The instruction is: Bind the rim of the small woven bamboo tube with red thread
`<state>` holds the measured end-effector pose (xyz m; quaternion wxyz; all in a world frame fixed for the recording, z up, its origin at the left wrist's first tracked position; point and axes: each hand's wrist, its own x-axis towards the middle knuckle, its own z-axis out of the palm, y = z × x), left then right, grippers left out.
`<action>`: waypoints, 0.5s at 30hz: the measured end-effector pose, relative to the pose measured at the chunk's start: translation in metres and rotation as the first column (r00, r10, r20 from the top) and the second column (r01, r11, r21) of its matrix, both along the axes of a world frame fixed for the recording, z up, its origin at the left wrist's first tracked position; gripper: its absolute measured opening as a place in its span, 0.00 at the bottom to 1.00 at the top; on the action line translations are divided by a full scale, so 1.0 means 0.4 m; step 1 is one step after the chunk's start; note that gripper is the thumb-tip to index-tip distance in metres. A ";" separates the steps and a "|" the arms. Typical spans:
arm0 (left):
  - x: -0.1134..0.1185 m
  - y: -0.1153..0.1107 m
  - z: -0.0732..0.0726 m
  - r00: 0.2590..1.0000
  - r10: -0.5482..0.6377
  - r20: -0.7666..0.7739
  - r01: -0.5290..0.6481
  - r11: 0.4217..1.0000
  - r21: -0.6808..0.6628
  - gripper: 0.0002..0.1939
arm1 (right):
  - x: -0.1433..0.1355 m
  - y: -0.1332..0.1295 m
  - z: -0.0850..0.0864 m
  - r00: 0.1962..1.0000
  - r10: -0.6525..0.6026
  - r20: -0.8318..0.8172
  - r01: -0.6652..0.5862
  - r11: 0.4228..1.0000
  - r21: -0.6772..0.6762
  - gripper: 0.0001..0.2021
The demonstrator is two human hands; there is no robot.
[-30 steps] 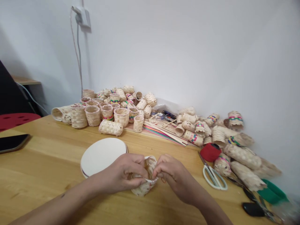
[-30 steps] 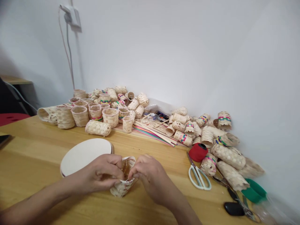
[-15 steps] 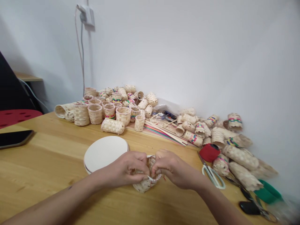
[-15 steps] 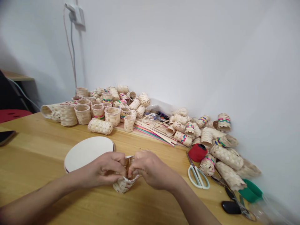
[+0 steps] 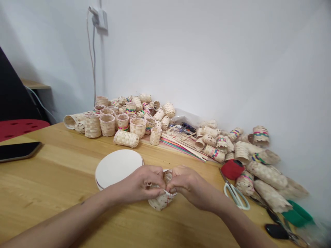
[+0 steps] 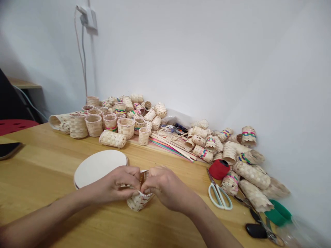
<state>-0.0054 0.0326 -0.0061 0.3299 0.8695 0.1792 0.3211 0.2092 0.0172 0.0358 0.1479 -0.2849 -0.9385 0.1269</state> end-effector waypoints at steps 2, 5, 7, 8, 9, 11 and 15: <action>-0.001 0.001 -0.001 1.000 -0.002 0.006 0.002 1.000 -0.007 0.07 | 0.001 0.006 0.012 1.000 0.009 -0.002 -0.009 0.999 -0.041 0.11; -0.003 0.000 0.001 1.000 0.000 0.007 0.000 1.000 -0.008 0.07 | 0.006 0.015 0.035 1.000 0.026 0.004 -0.026 0.996 -0.085 0.11; -0.003 -0.002 0.003 1.000 0.004 0.002 -0.004 1.000 0.006 0.06 | 0.006 0.018 0.047 1.000 0.015 0.009 -0.014 0.995 -0.095 0.10; -0.003 -0.002 0.003 1.000 0.004 0.003 -0.004 1.000 0.011 0.06 | 0.003 0.019 0.050 1.000 -0.005 0.012 0.006 0.996 -0.094 0.10; -0.002 -0.003 0.004 1.000 0.004 0.005 -0.004 1.000 0.016 0.06 | 0.000 0.019 0.052 1.000 -0.026 0.017 0.028 0.995 -0.093 0.09; -0.001 -0.003 0.004 1.000 0.011 0.014 -0.012 1.000 0.025 0.06 | -0.011 0.017 0.051 0.998 -0.059 0.028 0.061 0.994 -0.089 0.09; 0.000 0.000 -0.001 0.998 0.059 0.003 -0.059 0.998 0.032 0.06 | -0.029 0.007 0.045 0.998 -0.059 0.031 0.061 0.997 -0.052 0.10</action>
